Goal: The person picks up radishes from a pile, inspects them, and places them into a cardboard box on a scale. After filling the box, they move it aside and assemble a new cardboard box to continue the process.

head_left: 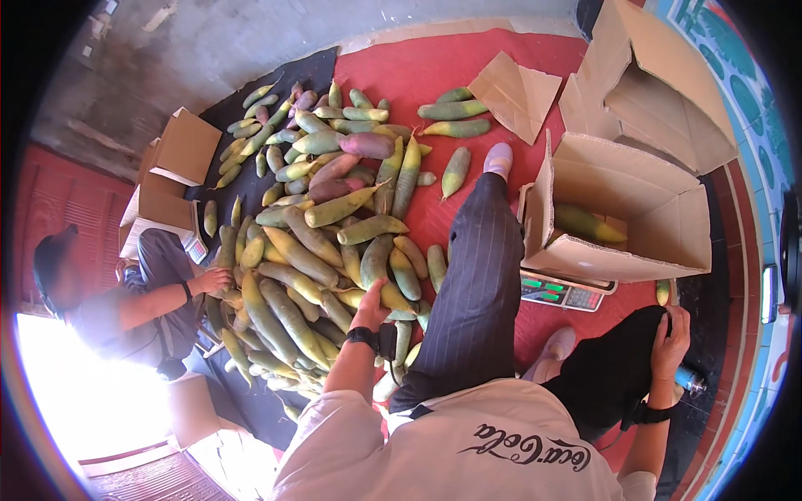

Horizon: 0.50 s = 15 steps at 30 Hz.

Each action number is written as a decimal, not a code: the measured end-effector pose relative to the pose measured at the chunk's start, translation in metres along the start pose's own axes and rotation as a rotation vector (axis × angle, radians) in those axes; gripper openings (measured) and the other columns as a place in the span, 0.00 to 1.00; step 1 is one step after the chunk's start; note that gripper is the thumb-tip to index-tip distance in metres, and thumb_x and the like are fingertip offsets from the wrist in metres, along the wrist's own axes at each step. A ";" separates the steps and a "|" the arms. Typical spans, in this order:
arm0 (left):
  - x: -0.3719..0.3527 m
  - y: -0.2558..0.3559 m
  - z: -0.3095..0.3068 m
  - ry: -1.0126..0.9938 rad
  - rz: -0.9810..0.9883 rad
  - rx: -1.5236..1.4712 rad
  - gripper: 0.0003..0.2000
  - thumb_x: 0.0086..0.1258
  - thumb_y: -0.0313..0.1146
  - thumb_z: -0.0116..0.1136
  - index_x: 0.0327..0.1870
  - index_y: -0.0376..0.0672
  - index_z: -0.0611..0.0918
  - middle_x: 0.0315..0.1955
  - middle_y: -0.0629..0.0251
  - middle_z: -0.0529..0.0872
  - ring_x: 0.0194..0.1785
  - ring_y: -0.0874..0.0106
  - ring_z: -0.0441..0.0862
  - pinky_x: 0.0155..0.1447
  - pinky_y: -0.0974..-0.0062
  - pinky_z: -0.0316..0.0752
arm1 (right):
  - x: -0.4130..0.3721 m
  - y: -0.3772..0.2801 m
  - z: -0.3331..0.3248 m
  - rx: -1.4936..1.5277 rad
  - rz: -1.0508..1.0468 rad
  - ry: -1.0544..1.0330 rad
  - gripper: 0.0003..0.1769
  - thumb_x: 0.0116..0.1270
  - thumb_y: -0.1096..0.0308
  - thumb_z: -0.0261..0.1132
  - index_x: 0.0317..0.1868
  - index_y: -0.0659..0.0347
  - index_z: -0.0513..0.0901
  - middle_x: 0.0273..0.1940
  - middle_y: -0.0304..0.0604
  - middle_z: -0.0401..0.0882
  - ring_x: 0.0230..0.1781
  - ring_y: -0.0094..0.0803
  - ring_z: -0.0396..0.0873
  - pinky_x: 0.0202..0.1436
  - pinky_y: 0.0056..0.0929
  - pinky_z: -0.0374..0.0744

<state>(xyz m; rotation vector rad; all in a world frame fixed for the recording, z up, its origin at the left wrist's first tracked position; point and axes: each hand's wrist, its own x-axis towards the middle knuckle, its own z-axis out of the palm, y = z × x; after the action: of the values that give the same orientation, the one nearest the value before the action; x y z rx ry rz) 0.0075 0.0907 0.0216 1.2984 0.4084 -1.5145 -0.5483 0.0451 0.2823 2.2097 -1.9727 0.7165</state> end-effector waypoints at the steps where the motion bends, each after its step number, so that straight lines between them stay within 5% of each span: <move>1: -0.004 0.000 -0.002 0.000 0.005 0.010 0.18 0.64 0.40 0.58 0.51 0.41 0.72 0.43 0.60 0.80 0.46 0.61 0.78 0.56 0.57 0.72 | 0.000 0.000 -0.001 -0.001 0.003 0.001 0.08 0.61 0.79 0.56 0.41 0.66 0.76 0.40 0.53 0.75 0.42 0.50 0.75 0.46 0.37 0.74; 15: -0.118 0.010 -0.032 -0.053 0.101 0.015 0.22 0.60 0.40 0.60 0.51 0.38 0.71 0.36 0.57 0.79 0.38 0.62 0.78 0.45 0.63 0.75 | -0.002 0.001 -0.005 0.021 -0.002 0.001 0.09 0.60 0.79 0.56 0.42 0.66 0.76 0.41 0.54 0.75 0.42 0.52 0.75 0.46 0.39 0.74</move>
<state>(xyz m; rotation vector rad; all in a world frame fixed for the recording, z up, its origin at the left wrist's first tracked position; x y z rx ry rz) 0.0161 0.1687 0.1163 1.2691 0.2931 -1.4663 -0.5502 0.0488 0.2854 2.2223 -1.9717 0.7408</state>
